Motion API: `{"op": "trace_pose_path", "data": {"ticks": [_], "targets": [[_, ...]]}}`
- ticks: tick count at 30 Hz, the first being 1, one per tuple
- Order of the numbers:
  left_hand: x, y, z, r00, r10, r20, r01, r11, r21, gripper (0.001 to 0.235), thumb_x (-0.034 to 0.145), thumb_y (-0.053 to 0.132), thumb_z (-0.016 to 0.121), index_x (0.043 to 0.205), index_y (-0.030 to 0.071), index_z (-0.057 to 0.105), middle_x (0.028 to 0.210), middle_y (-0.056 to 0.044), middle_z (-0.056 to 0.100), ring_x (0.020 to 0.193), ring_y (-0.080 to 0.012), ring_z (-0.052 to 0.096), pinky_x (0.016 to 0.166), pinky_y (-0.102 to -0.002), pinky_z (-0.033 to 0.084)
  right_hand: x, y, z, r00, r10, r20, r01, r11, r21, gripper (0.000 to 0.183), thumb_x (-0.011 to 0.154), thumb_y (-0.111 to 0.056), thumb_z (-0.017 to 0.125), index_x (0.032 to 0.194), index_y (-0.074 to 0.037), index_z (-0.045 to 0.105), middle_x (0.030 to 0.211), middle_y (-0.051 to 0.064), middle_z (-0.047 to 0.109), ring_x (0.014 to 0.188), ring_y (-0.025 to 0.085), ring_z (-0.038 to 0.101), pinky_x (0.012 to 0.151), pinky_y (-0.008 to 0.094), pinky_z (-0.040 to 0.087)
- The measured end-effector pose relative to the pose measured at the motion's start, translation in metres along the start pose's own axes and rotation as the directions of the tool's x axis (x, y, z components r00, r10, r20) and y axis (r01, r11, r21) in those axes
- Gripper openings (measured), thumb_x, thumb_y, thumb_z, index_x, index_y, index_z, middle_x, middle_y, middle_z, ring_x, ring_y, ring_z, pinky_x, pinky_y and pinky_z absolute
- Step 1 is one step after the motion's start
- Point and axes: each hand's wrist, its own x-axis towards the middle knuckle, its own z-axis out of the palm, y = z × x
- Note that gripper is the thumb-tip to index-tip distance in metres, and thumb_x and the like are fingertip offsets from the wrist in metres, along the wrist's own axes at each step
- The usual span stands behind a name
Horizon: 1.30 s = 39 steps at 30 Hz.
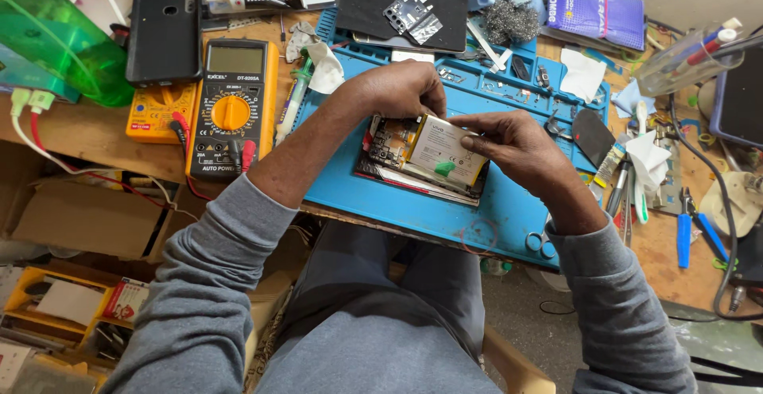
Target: The person repairs a mobile phone by prying open the casing, removing the old battery, and installing a new one. They use a metal prying tool to separate the screen assembly and carefully connect the battery ribbon cable before placing the new battery into the chassis.
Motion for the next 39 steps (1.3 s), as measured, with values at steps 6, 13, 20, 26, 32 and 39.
{"op": "trace_pose_path", "data": {"ticks": [6,13,20,26,32,39], "targets": [[-0.004,0.008,-0.001,0.999,-0.030,0.017,0.031,0.999,-0.029,0.020,0.081,0.017,0.082,0.101,0.013,0.082,0.093,-0.005,0.081,0.078,-0.0120,0.077,0.070,-0.029,0.061,0.000,-0.004,0.001,0.997,-0.007,0.082,-0.003,0.993,0.120,0.039,0.095,-0.015,0.068,0.131,0.000,0.069,0.114,0.009,0.077,0.102,0.012,0.070,0.092,0.030,0.057],[-0.004,0.009,-0.002,0.998,-0.058,0.010,0.058,0.998,-0.015,0.020,0.081,0.018,0.082,0.100,0.012,0.082,0.094,-0.005,0.081,0.077,-0.0130,0.077,0.069,-0.029,0.061,-0.001,-0.014,0.006,0.996,0.064,0.058,-0.066,0.997,0.031,0.038,0.096,-0.017,0.067,0.129,0.001,0.068,0.108,0.010,0.077,0.099,0.014,0.072,0.088,0.031,0.060],[-0.003,0.003,-0.002,0.999,0.016,0.029,-0.014,0.999,-0.052,0.020,0.082,0.016,0.082,0.101,0.008,0.081,0.093,-0.007,0.081,0.077,-0.0155,0.076,0.071,-0.031,0.060,-0.003,-0.019,0.011,0.998,-0.027,-0.061,0.009,0.959,-0.283,0.036,0.085,-0.015,0.079,0.121,-0.010,0.076,0.100,0.005,0.074,0.088,0.016,0.069,0.077,0.033,0.058],[0.006,-0.004,0.003,0.997,0.003,0.071,0.004,0.995,-0.100,0.020,0.081,0.015,0.082,0.100,0.008,0.081,0.093,-0.006,0.081,0.080,-0.0142,0.076,0.072,-0.030,0.060,-0.008,-0.017,0.013,0.980,-0.189,-0.060,0.133,0.852,-0.506,0.043,0.078,-0.015,0.085,0.120,-0.016,0.077,0.104,0.007,0.070,0.092,0.023,0.069,0.079,0.037,0.056],[0.001,-0.002,-0.004,0.996,0.026,0.087,-0.016,0.993,-0.118,0.018,0.080,0.011,0.082,0.098,0.006,0.081,0.090,-0.008,0.082,0.079,-0.0138,0.077,0.072,-0.029,0.060,-0.016,-0.021,0.020,0.924,-0.379,-0.055,0.275,0.757,-0.593,0.035,0.080,-0.013,0.081,0.115,-0.011,0.078,0.111,0.012,0.071,0.098,0.029,0.069,0.082,0.039,0.056],[0.002,0.000,-0.003,0.996,0.015,0.088,-0.003,0.990,-0.139,0.019,0.079,0.011,0.083,0.097,0.005,0.081,0.090,-0.008,0.082,0.077,-0.0141,0.075,0.070,-0.030,0.059,-0.040,-0.021,0.039,0.876,-0.479,-0.053,0.321,0.663,-0.676,0.026,0.089,-0.013,0.074,0.115,-0.008,0.076,0.119,0.012,0.072,0.104,0.029,0.069,0.088,0.040,0.056]]}}
